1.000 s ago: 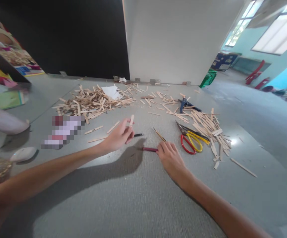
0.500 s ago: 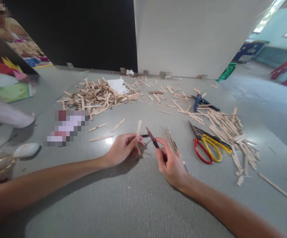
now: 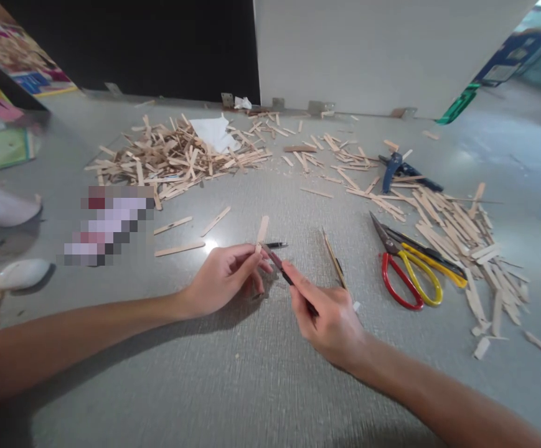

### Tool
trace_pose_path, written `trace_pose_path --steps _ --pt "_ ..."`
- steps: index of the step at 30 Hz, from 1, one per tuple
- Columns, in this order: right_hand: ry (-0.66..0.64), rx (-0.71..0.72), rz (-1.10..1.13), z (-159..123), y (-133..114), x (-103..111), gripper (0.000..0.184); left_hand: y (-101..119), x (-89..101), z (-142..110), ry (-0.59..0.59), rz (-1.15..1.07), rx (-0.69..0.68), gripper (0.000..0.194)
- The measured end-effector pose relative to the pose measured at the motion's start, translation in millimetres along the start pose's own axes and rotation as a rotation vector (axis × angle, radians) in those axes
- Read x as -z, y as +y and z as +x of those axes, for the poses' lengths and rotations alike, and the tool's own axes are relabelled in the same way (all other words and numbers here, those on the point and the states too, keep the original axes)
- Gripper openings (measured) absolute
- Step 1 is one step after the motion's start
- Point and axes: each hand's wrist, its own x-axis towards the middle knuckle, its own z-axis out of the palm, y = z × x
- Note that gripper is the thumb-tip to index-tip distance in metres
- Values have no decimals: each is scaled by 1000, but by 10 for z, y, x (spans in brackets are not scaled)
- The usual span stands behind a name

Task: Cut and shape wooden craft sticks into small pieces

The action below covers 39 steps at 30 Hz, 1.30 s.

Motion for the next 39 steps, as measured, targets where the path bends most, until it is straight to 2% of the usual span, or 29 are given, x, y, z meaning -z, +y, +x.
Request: trace_pose_path --steps 11,18,23,29,35,39 --pt "-1 1 -32 -25 15 -9 40 -8 0 -6 23 38 -22 47" --pt "-36 25 -50 -5 8 4 40 4 20 -31 46 209 -69 48" --pt "-41 9 -19 -21 -3 9 41 6 17 -39 36 229 -80 48" --pt "-51 5 36 -27 -8 -1 42 26 5 -30 3 130 -47 46" --pt "-21 -1 47 -23 4 -22 40 46 19 27 -86 -71 9 40" --pt "-29 15 20 -27 9 -35 41 52 48 52 -120 -116 36 38"
